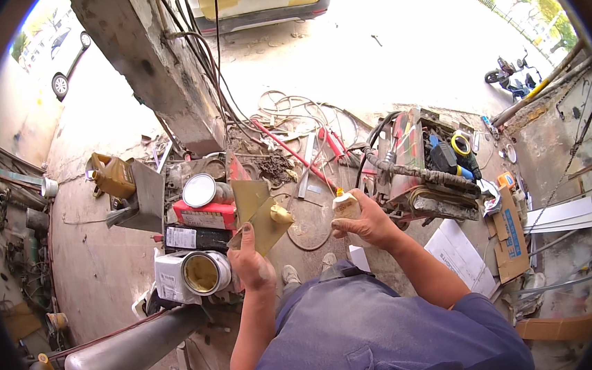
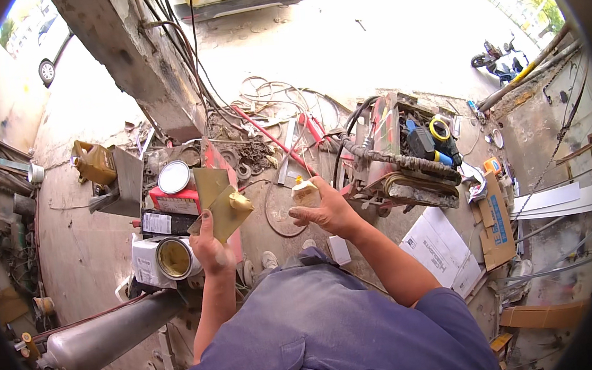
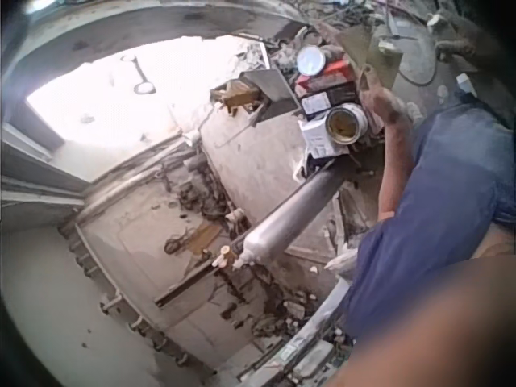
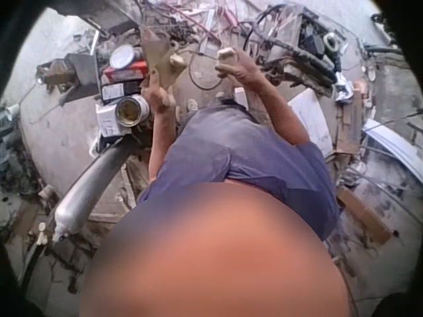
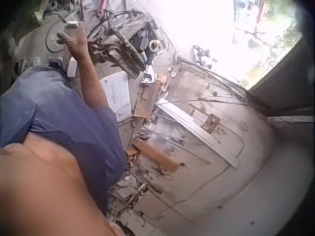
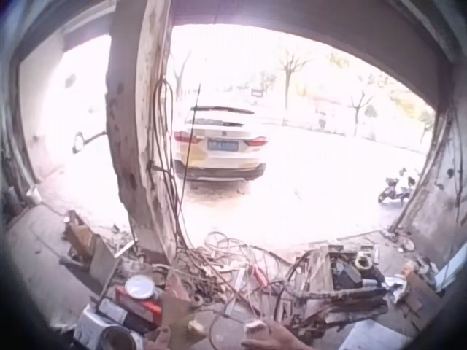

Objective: The person applies masking tape along the lower edge of a white car's side panel, then retrieves body filler and a spreader. They scoop filler onto the spreader and apply it to the taped area on the car's side, smoothing it with the tool.

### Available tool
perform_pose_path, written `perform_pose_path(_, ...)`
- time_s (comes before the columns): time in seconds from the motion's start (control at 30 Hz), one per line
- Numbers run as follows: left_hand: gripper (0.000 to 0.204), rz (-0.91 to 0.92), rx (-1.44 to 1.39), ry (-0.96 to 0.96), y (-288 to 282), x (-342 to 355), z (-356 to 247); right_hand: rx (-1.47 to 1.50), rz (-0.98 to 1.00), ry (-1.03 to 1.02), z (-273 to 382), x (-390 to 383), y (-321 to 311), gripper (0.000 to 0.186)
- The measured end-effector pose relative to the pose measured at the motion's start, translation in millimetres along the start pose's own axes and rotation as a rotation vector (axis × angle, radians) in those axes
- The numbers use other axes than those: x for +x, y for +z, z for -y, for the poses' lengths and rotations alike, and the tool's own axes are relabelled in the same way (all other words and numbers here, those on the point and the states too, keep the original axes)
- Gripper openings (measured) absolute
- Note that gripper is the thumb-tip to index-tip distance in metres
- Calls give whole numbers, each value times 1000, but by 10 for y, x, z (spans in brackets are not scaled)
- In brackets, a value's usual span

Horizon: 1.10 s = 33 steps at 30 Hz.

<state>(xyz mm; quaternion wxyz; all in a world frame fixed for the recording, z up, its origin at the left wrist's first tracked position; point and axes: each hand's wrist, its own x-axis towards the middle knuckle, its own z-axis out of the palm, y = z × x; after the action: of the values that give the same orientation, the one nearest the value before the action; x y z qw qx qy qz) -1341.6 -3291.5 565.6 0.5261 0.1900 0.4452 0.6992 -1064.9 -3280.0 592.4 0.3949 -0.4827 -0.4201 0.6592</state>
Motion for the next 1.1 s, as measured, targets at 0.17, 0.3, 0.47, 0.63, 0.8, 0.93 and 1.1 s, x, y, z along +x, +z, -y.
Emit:
perform_pose_path(0.17,26,-60,-31,8,-72,57,-84,-403,-135,0,-47,19,-43,49)
perform_pose_path(0.3,23,-71,22,12,-86,49,-96,-803,-126,-68,-110,20,-91,57)
perform_pose_path(0.47,23,-70,-23,-14,-72,-2,-58,-1076,-92,-379,-214,62,26,48)
perform_pose_path(0.63,24,-33,-19,-41,-102,-27,-36,-780,-110,-331,-73,-36,195,24)
perform_pose_path(0.8,25,18,-21,-43,-89,-78,8,-729,14,-303,180,-117,380,26)
perform_pose_path(0.93,27,87,-28,-78,-104,-128,-27,-520,13,-244,274,-160,563,29)
perform_pose_path(1.1,28,98,31,-63,-89,-189,-69,-304,41,-167,300,-120,692,33)
